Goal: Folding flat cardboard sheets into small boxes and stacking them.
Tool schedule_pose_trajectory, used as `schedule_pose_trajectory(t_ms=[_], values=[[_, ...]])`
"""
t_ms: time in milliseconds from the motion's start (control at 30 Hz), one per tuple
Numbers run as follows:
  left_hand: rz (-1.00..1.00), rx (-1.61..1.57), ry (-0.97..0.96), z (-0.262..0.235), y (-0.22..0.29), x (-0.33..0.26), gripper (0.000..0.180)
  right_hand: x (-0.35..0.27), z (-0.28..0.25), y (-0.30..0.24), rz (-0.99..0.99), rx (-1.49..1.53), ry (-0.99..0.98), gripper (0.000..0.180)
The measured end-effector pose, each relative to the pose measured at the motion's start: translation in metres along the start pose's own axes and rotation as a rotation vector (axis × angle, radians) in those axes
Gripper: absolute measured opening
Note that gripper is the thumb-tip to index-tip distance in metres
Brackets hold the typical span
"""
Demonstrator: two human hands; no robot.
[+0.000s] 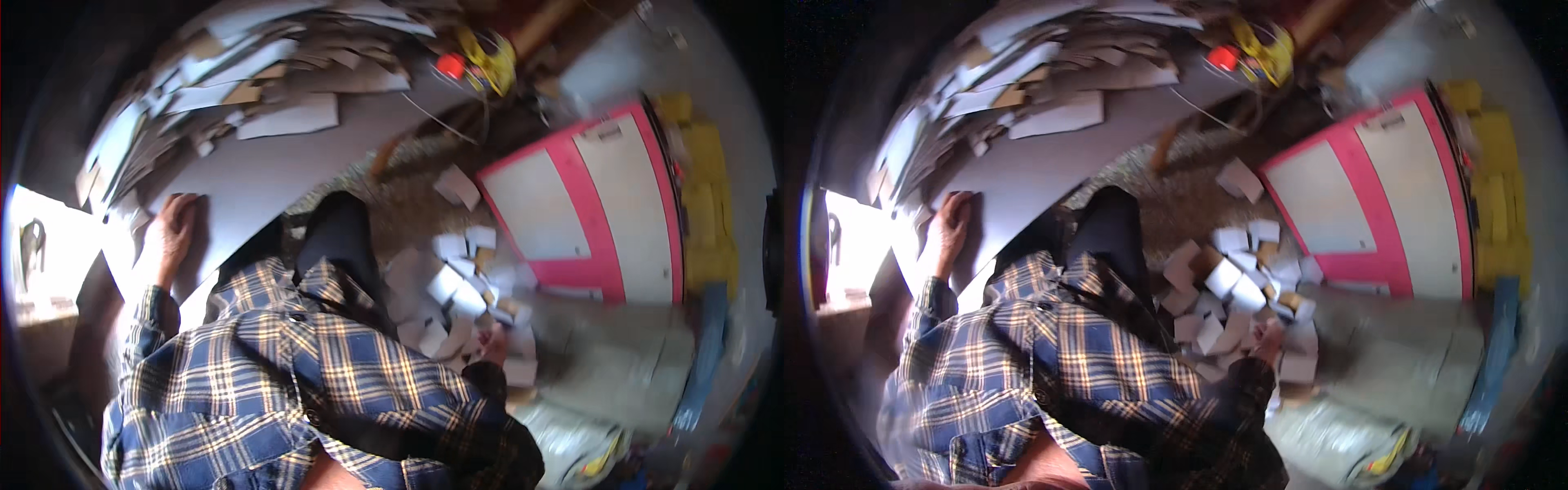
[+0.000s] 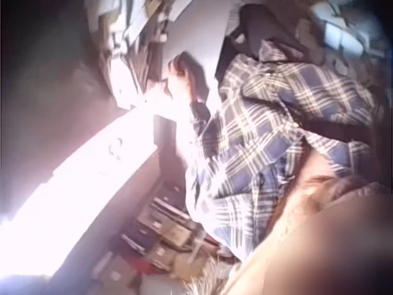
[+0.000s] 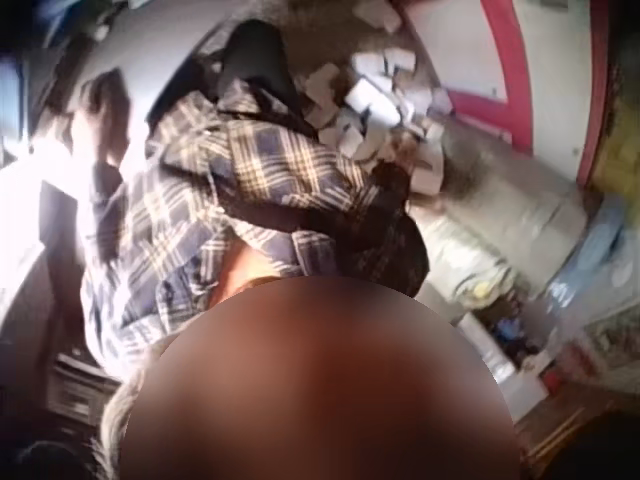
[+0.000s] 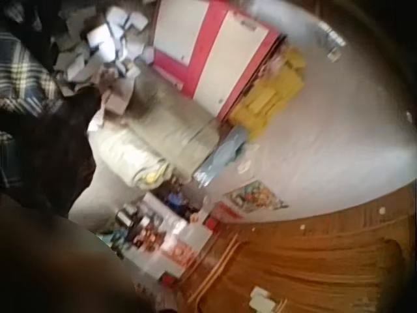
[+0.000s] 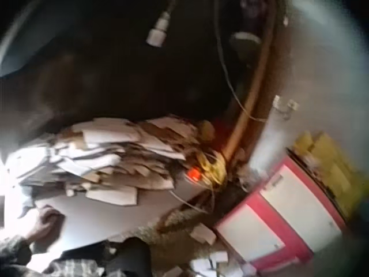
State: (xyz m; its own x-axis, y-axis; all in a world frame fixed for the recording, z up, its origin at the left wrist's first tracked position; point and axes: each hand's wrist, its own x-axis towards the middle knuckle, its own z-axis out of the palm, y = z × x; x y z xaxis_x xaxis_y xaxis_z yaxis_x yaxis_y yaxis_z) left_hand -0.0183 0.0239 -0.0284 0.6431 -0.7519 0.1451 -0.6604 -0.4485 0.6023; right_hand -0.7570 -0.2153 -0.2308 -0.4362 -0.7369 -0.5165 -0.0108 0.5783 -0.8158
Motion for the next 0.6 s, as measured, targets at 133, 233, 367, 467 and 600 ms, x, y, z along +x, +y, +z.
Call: schedule_pose_trajectory(t_ms=[133,233,367,467,600], values=[[0.148,-0.061,0.027,0.004,0.001,0.005,0.021,-0.018,0.116,-0.045,-0.045,-0.206,-0.368,0.022],[0.080,-0.007,0.025,-0.006,0.020,-0.002,0.023,-0.072,0.222,-0.139,-0.186,-0.014,-0.631,0.029],[0.097,-0.089,0.045,-0.003,0.016,0.002,0.024,-0.139,0.332,-0.244,-0.417,0.075,-0.962,0.028],[0.174,-0.133,0.112,0.004,0.007,0.007,0.026,-0.169,0.403,-0.294,-0.488,0.155,-1.147,0.031],[0.150,-0.177,0.099,0.007,0.004,0.006,0.027,-0.203,0.484,-0.366,-0.642,0.200,-1.208,0.044]])
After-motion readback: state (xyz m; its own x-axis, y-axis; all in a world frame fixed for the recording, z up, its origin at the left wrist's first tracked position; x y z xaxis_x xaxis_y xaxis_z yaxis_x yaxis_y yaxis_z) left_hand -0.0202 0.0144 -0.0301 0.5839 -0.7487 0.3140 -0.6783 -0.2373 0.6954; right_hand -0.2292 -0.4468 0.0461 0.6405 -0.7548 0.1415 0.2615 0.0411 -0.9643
